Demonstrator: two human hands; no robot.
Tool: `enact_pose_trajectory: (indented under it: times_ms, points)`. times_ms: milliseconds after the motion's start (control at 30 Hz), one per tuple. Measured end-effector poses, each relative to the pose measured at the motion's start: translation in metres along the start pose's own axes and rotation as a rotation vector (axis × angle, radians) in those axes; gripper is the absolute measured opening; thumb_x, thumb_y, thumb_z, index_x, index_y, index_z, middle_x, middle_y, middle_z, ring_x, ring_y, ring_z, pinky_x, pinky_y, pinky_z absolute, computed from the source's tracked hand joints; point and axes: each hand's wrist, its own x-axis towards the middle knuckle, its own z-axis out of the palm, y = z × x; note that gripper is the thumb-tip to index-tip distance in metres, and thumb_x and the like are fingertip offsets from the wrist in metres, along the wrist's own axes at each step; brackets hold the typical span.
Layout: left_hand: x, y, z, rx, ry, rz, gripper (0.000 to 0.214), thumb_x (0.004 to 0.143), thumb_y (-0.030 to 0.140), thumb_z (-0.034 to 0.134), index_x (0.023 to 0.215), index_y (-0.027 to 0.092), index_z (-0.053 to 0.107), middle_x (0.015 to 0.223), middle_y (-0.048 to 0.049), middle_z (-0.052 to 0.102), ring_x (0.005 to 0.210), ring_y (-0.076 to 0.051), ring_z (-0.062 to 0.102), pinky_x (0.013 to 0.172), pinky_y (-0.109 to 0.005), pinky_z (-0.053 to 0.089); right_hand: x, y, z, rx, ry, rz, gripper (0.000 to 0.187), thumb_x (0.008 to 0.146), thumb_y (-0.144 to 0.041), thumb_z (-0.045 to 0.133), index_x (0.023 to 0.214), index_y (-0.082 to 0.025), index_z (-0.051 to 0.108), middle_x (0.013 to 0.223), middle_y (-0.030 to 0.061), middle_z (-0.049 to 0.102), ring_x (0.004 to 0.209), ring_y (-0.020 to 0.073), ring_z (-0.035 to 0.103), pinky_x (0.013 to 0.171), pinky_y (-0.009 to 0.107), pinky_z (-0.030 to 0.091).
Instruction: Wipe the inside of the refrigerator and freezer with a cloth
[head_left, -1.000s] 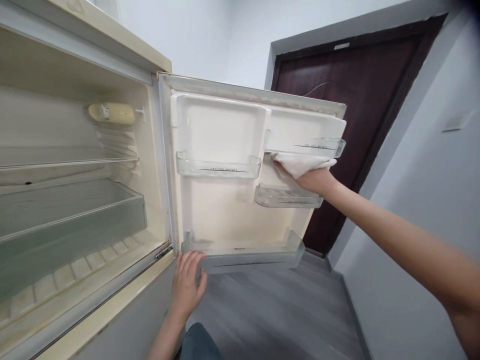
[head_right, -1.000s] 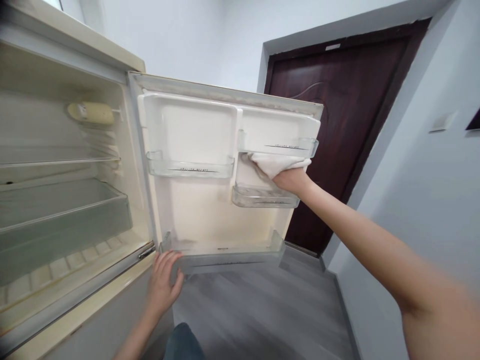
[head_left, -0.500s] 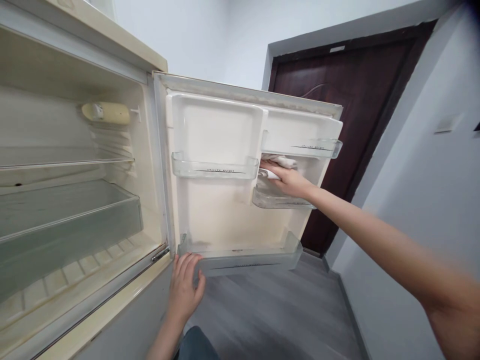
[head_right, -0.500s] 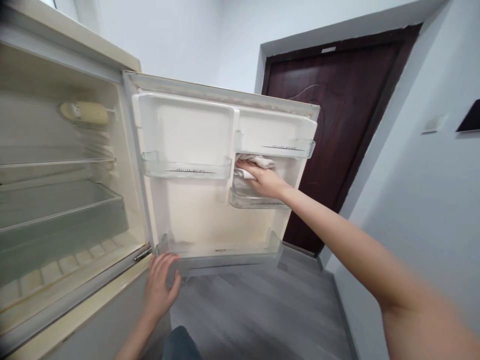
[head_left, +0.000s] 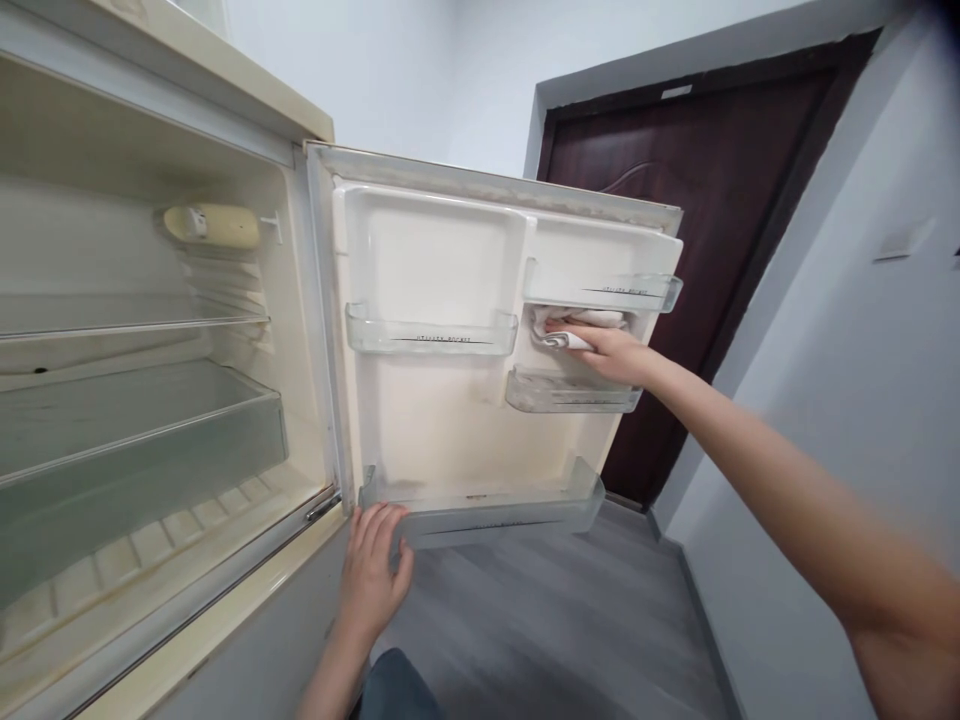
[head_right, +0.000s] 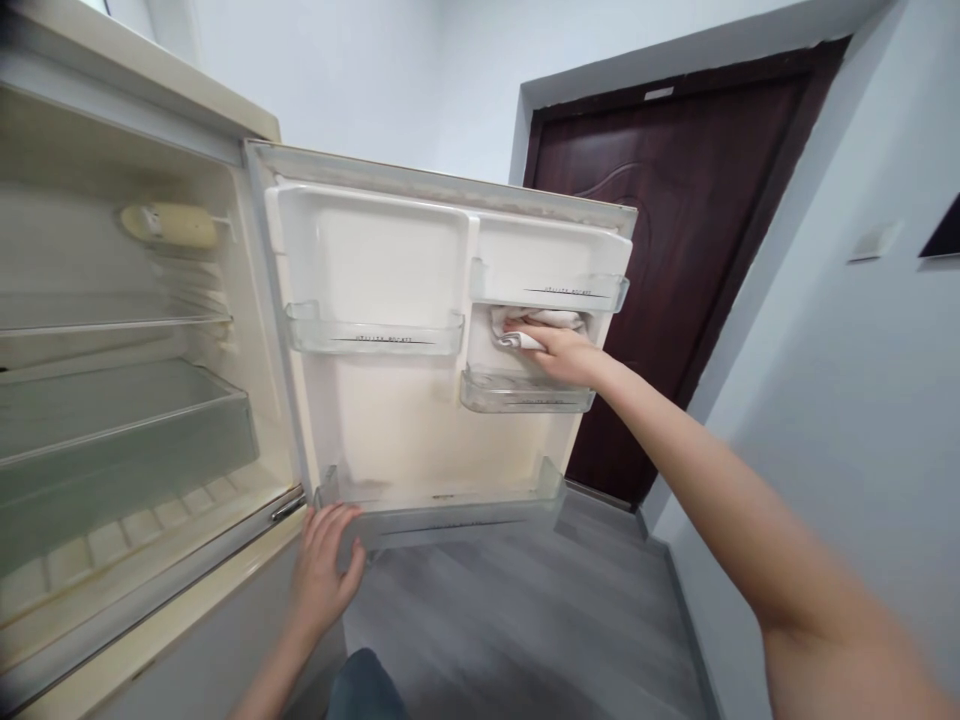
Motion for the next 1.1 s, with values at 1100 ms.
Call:
enact_pose_trajectory:
  times_ms: [1100]
  points:
    - [-0.004,-0.001,0.0,0.009,0.035,-0.032,0.03,0.083,0.025,0.064,0.111,0.021,0.054,0.106,-0.0067,0.073,0.114,-0.027,0.062,0.106,-0.055,0.044,-0.021,-0.11,0.024,0.172,0.07,0.379,0.039,0.091,-0.051,0.034,0.07,-0.022,0.05,0.074,0.0074,0.064,0.076,0.0259,0.06,0.071,0.037,0.043]
